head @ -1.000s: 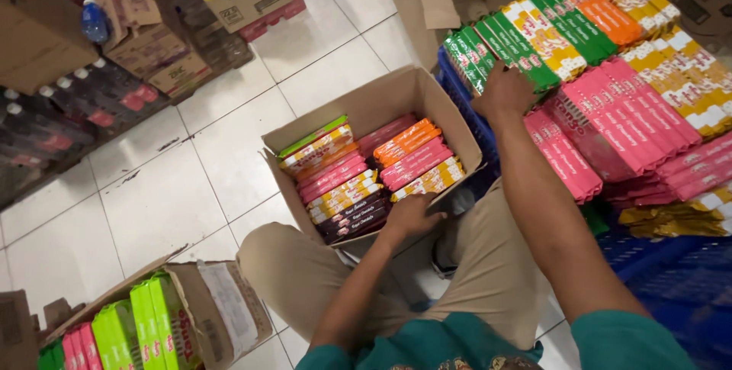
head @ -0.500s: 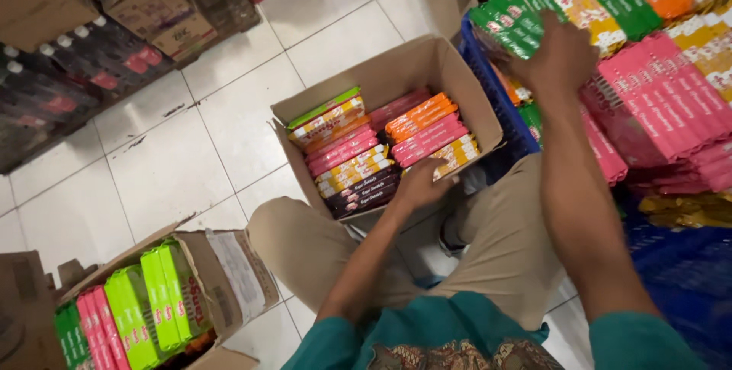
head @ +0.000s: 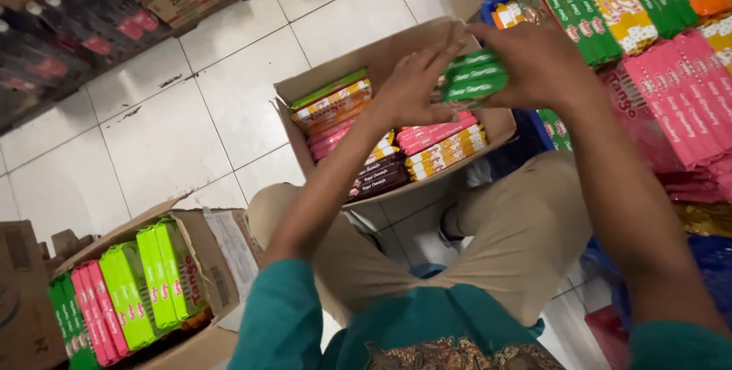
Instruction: The person sits on the floor and packs colorful sachets of Tango drink mix into a cardboard box. They pick up stacks of sachets from a blue crate and arrange them neatly inside the box, filling it layer by layer.
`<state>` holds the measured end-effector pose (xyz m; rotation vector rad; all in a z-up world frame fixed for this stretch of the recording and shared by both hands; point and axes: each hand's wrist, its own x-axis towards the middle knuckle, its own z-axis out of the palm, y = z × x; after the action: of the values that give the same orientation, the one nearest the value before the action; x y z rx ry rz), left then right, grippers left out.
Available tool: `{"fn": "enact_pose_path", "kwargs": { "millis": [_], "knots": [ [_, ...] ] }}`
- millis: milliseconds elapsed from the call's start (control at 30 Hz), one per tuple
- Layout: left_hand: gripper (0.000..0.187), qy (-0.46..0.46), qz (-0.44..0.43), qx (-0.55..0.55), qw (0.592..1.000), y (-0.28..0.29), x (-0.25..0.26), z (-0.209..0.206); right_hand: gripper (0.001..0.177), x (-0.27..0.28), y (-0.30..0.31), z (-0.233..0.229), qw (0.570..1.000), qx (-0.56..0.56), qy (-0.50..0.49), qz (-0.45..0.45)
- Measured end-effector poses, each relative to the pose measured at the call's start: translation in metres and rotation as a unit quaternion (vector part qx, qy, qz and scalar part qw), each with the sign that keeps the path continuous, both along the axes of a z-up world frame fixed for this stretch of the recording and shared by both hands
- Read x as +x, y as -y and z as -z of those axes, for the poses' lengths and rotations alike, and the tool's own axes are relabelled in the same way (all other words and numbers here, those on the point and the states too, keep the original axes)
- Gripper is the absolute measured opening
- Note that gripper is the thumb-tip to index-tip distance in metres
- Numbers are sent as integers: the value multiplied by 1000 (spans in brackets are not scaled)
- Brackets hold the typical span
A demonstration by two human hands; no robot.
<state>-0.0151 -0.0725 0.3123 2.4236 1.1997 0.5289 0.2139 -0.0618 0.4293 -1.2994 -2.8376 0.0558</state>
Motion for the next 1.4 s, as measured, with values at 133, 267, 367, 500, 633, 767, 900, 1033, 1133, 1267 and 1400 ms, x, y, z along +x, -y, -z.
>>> {"fn": "enact_pose_path", "kwargs": {
  "millis": [133,267,367,500,633,767,900,1033,1133,1267,1400],
  "knots": [
    [101,43,28,-21,998,-8,-13,21,114,-23,-9,12,998,-54,31,-15],
    [91,39,-56,6,998,-15,-29,60,97,-19,-21,20,995,-41,-84,-38],
    [94,-2,-101,9,995,-24,-43,93,80,18,-43,56,982,-29,-187,11],
    [96,-76,-125,-1,989,-47,-52,147,60,70,-66,105,952,-79,-246,161],
    [98,-128,-112,-14,985,-79,-35,202,50,71,-75,116,930,-132,-282,194],
    [100,-109,-139,-27,984,-103,-14,232,48,61,-86,113,929,-160,-252,218],
    [100,-124,-151,-110,974,-112,-10,253,45,58,-95,119,924,-176,-249,231],
    [103,-135,-164,-77,974,-118,-18,318,44,62,-102,129,927,-180,-236,231],
    [93,-155,-137,-16,978,-118,-23,345,46,58,-101,123,921,-195,-230,247],
    [82,-188,-118,-79,972,-109,-25,334,49,63,-104,128,933,-179,-212,229],
    [76,-271,-114,-84,952,-97,-20,320,46,72,-103,133,943,-146,-230,191]
  ]
}}
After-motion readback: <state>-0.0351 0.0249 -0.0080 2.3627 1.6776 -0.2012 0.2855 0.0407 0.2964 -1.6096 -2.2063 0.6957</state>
